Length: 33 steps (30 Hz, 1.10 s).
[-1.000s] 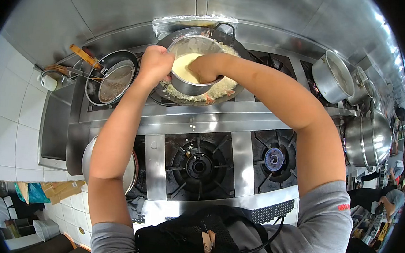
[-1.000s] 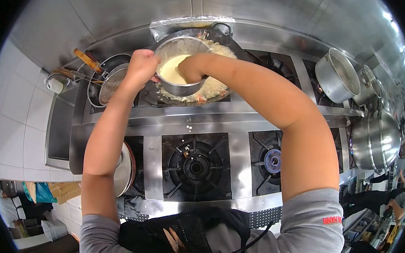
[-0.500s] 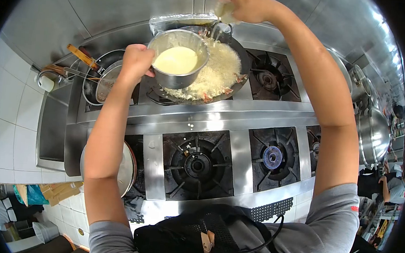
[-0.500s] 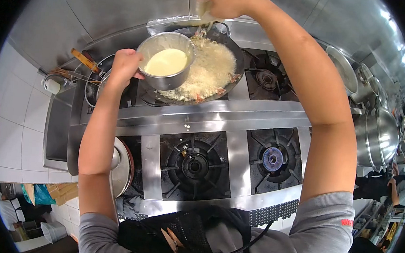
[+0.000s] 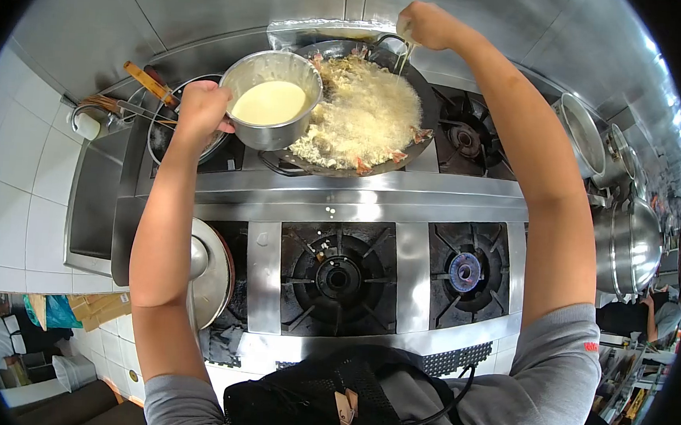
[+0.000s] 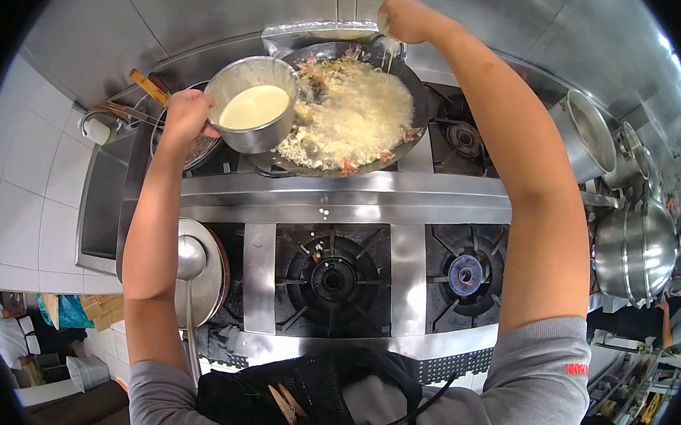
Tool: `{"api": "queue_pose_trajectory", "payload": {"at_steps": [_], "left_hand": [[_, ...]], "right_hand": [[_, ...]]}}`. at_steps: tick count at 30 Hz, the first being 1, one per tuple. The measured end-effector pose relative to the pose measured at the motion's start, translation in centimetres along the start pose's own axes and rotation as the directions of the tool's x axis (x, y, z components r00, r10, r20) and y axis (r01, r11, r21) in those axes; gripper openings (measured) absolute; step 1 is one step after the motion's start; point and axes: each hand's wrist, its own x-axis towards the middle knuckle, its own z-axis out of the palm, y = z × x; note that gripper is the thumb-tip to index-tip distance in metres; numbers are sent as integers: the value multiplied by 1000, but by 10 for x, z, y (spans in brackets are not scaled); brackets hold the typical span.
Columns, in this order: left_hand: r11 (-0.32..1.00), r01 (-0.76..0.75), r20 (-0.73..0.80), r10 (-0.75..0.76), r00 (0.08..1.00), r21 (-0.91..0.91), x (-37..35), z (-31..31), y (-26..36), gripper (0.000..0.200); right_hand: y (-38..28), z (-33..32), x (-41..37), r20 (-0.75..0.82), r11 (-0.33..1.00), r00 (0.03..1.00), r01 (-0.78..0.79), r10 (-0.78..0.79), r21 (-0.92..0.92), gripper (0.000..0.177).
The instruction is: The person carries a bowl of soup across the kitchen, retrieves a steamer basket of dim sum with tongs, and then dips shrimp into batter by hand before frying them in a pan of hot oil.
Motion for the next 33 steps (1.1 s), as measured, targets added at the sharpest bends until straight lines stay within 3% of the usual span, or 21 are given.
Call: {"api": "queue_pose_trajectory", "payload": {"at_steps": [5, 7, 11, 13, 16, 18, 20, 22, 23, 25, 27, 29, 31, 33], "left_hand": [[1000, 17, -22, -17, 1000, -4, -2, -1, 0, 14], [1000, 13, -13, -13, 1000, -15, -4, 0, -1, 14], [999, 9, 6, -9, 1000, -51, -4, 3, -1, 14], [999, -6, 11, 6, 1000, -43, -3, 6, -1, 14], [998, -36, 21, 37, 999, -47, -2, 13, 0, 15], [997, -49, 39, 51, 998, -55, -2, 20, 4, 16], [998, -60, 40, 61, 997, -26, -6, 27, 12, 16], [996, -83, 43, 81, 996, 29, -8, 32, 18, 18], [996, -84, 42, 82, 996, 31, -11, 34, 20, 18], [996, -75, -5, 76, 997, 39, -16, 35, 23, 19], [994, -91, -3, 91, 996, 67, -13, 29, 20, 20], [987, -104, 35, 101, 994, 119, -12, 27, 17, 21], [988, -97, 62, 90, 994, 122, -14, 28, 19, 14], [985, -118, 64, 111, 992, 123, -15, 28, 23, 14]], "right_hand": [[7, 1, -4, 41, 999, 999, 33, -32, -27, 24], [7, 0, -5, 183, 998, 983, 15, -5, -56, 30], [13, 7, -1, 96, 993, 993, 73, -64, -96, 28], [10, 8, 2, -66, 999, 997, 47, -48, -24, 25], [-23, 12, 4, -90, 990, 986, 140, -138, 25, 22], [-55, 22, 1, -90, 923, 939, 342, -331, 175, 20], [-91, 36, 3, 59, 861, 911, 363, -408, 356, 27], [-133, 33, -11, 213, 928, 908, 324, -360, 185, 34], [-143, 40, -13, 211, 927, 909, 325, -361, 185, 34], [-157, 56, -13, 206, 896, 922, 371, -327, -242, 34], [-170, 53, -16, 194, 898, 921, 378, -339, -226, 31], [-180, 43, -16, 340, 898, 903, 358, -263, -256, 33], [-188, 36, -15, 354, 909, 900, 346, -252, -232, 35], [-181, 40, -4, 306, 943, 892, 319, -332, 93, 38]]}}
